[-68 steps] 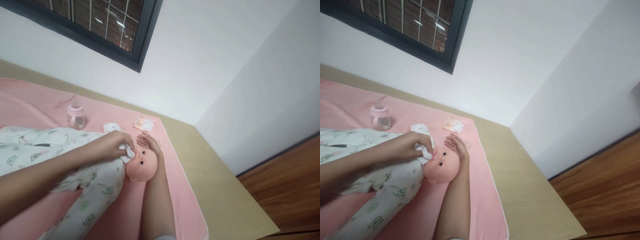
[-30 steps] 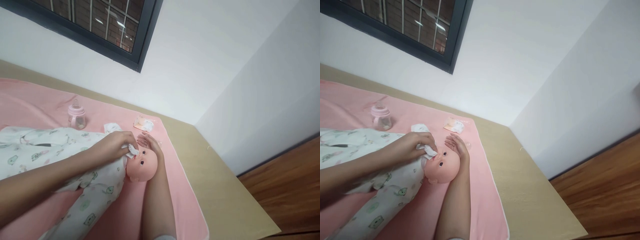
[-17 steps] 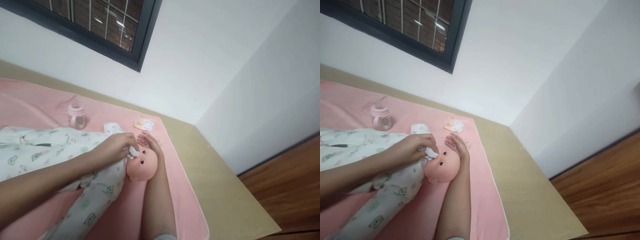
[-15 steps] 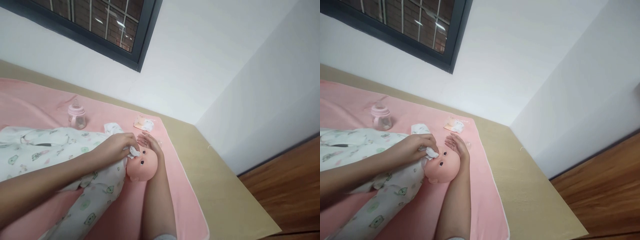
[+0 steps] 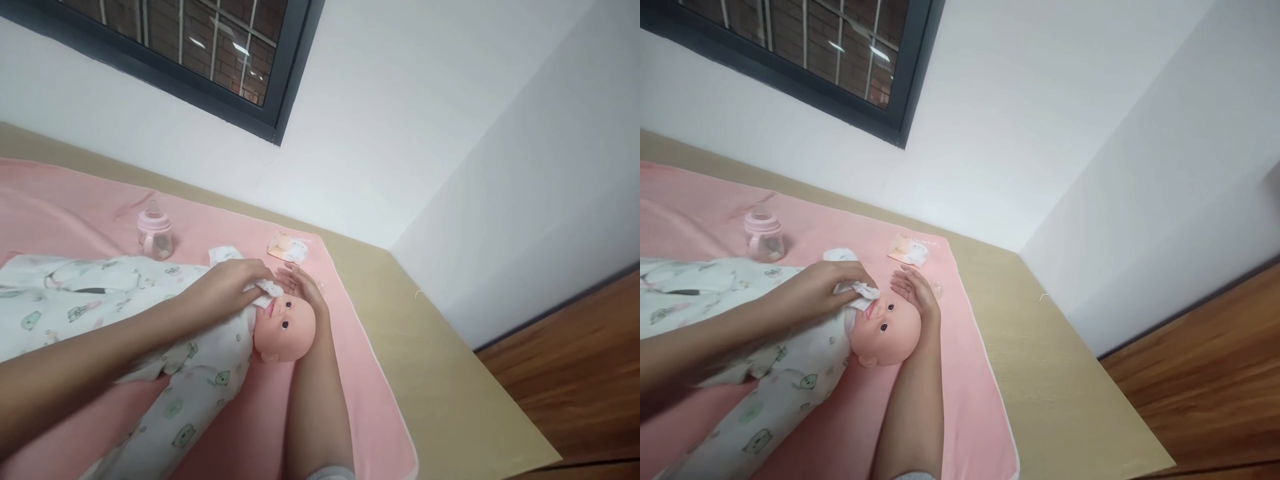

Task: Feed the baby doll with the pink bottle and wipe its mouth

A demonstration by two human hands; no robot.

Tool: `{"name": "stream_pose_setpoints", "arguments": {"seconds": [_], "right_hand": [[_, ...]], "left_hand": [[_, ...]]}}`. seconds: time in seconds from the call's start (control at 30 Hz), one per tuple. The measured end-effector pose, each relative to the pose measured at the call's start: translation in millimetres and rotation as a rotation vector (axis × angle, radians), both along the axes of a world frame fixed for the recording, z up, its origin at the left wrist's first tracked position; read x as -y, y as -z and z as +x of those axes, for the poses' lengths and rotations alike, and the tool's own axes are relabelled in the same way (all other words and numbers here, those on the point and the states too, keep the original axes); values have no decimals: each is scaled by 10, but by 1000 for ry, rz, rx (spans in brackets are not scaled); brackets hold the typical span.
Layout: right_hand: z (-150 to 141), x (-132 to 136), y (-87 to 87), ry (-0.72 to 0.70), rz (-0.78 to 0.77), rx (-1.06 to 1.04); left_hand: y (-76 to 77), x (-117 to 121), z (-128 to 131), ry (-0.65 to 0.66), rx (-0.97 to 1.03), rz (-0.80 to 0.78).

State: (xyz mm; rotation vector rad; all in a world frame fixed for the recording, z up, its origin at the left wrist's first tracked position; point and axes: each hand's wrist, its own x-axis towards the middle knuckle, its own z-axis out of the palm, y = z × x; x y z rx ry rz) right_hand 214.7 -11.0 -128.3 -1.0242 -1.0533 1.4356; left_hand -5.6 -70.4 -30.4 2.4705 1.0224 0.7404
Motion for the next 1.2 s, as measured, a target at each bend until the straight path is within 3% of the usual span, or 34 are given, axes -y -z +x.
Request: {"name": "stream_pose_setpoints", "arguments": {"seconds": [0.1,0.2,0.33,0.4,0.5,0.63,0.77,0.83,1.03,1.2], "right_hand": [[7,102,-283,-71,116,29],[10,265,-723,-183,199,115],[-136,603,-1283,-476,355,587],[-270,755,-1439,-537,372,714],[-438,850,-1502,-460,361,759],[-415,723,-1391,-238,348,689],[-200,434,-1075,8,233,510],[-102,274,-832,84,154,437],[69,-90,-94,136,-36,429],[133,-160,142,218,-40,467]], "left_hand": [[-26,-75,-94,-34,21,47],[-67,-125,-182,-93,25,72],[-143,-121,-241,-122,57,36],[-174,-110,-258,-97,114,30],[-229,-118,-318,-69,201,-11],[-336,-190,-541,-108,347,-94],[-352,-313,-911,-224,346,-66],[-284,-380,-1116,-259,283,-66],[68,-604,-1690,-363,210,-122],[280,-859,-2046,-441,117,-208]]}}
